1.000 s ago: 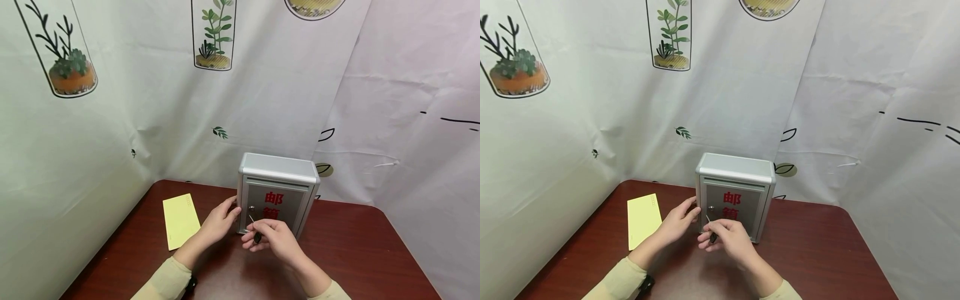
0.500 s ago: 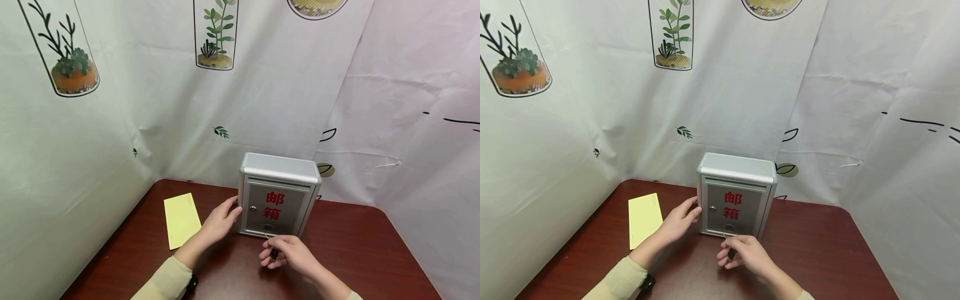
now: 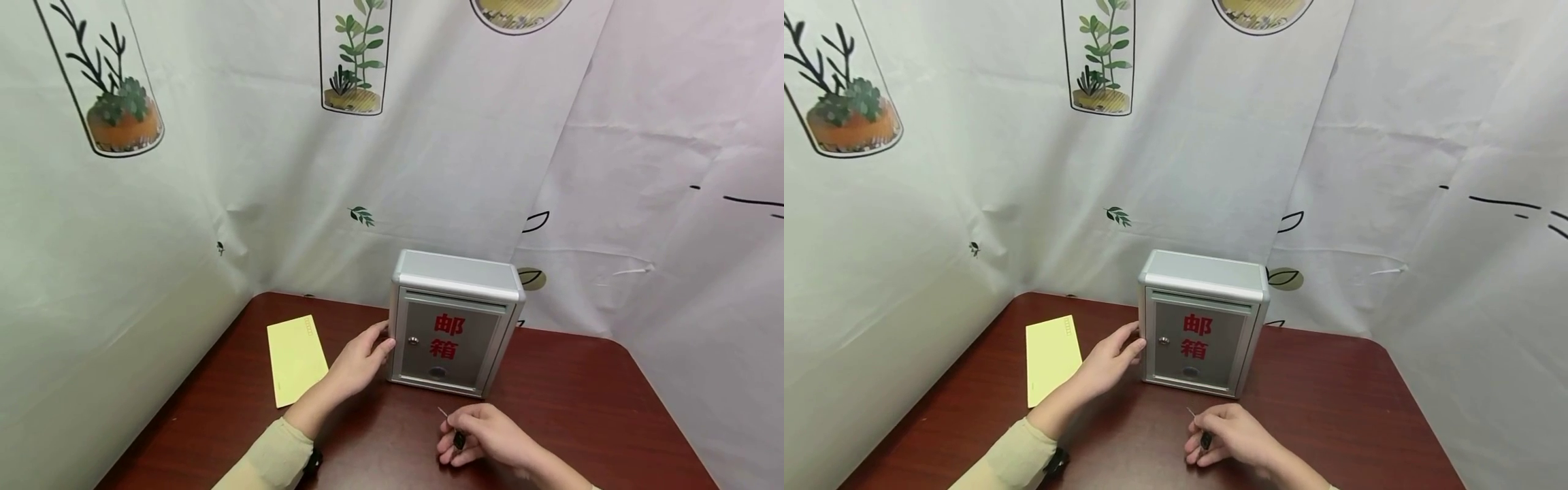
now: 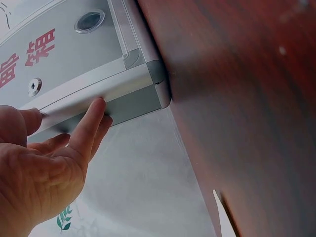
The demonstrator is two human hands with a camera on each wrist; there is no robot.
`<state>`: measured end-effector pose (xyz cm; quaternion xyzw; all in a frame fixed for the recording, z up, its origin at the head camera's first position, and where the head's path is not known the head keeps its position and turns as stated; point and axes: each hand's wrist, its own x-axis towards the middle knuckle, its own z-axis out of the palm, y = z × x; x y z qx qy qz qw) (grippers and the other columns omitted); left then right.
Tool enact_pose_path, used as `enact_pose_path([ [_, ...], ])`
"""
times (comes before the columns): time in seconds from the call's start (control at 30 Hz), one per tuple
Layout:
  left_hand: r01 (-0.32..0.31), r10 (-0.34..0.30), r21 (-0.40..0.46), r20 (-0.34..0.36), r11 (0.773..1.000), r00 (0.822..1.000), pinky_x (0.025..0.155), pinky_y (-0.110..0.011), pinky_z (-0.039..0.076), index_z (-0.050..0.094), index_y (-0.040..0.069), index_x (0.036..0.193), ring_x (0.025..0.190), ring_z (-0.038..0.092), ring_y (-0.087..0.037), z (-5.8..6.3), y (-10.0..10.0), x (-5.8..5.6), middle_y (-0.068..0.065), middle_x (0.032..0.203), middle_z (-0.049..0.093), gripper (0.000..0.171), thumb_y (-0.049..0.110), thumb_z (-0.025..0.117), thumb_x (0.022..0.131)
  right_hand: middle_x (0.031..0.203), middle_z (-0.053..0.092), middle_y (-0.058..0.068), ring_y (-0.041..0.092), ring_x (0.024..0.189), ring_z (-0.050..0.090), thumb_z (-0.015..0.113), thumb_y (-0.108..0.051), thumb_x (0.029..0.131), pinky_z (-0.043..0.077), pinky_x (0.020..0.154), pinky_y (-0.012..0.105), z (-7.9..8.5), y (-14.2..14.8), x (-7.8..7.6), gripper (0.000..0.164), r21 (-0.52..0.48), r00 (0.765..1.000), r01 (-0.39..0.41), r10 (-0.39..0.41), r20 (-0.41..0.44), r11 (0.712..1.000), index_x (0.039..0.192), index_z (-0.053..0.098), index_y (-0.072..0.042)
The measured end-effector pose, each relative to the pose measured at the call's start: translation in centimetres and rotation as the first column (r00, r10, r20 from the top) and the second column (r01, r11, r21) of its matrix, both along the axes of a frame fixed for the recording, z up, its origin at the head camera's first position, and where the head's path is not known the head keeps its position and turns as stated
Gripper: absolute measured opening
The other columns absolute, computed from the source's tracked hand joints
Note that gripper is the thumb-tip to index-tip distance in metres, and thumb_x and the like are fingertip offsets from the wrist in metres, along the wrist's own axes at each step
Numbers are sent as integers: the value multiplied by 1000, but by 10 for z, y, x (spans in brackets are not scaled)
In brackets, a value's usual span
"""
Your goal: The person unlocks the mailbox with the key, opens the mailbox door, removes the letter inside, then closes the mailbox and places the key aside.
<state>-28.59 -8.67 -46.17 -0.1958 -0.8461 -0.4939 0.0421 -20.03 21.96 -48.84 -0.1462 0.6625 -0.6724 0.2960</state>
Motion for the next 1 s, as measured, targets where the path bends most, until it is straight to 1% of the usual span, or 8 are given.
enact_pose_path([
  [0.2,-1,1,0,-5,1000,1000,93,-48,64,55,4,161,98,79,-23,-1,0,-1,-15,147,68,51,30,61,117,103,81,22,21,90,82,54,-17,115,67,75,30,-3,-2,9,36,64,1000,-8,6,29,998,120,72,14],
  [0.4,-4,4,-1,-3,1000,1000,94,-50,63,54,5,161,99,80,-27,-2,0,-1,-17,148,68,52,31,61,117,99,81,16,18,86,80,57,-13,112,66,73,30,0,-7,20,30,186,1000,28,-25,-18,982,115,77,10],
  [0.53,-6,6,-3,-5,1000,1000,95,-51,63,54,4,161,99,80,-28,-3,0,-2,-17,149,67,52,32,61,117,100,81,16,22,89,81,59,-13,111,67,75,33,6,-11,27,27,224,999,27,-20,-34,974,113,76,8],
  [0.63,-5,5,-5,-7,1000,1000,96,-51,62,54,4,161,100,80,-29,-3,0,-2,-16,149,67,52,31,61,117,100,81,18,28,93,82,59,-12,111,68,77,35,9,-12,29,26,226,998,13,0,-56,974,111,75,8],
  [0.73,-4,4,-8,-6,1000,1000,97,-51,62,55,4,161,101,80,-29,-2,0,-2,-16,149,67,52,31,62,117,101,80,18,33,96,81,59,-11,112,68,79,39,11,-12,26,24,236,994,19,6,-105,972,111,74,8],
  [0.87,1,-1,-13,-5,1000,1000,98,-52,61,55,3,161,100,79,-27,-2,0,-1,-17,149,67,53,33,62,117,102,80,19,37,97,81,63,-12,112,68,80,40,18,-10,17,25,249,980,72,-22,-198,966,113,73,10],
  [0.93,0,0,-14,-4,1000,1000,99,-53,61,55,2,161,100,79,-27,-2,0,-1,-17,150,66,54,33,62,117,102,81,17,34,96,81,65,-16,112,68,79,38,23,-10,13,27,267,965,106,-33,-261,958,115,74,9],
  [1.0,-3,3,-17,-1,1000,1000,99,-53,61,54,2,161,100,80,-27,-3,0,-1,-18,151,66,54,33,61,117,101,81,14,31,95,81,68,-19,112,67,79,36,28,-9,10,27,299,938,144,-34,-345,943,114,75,7],
])
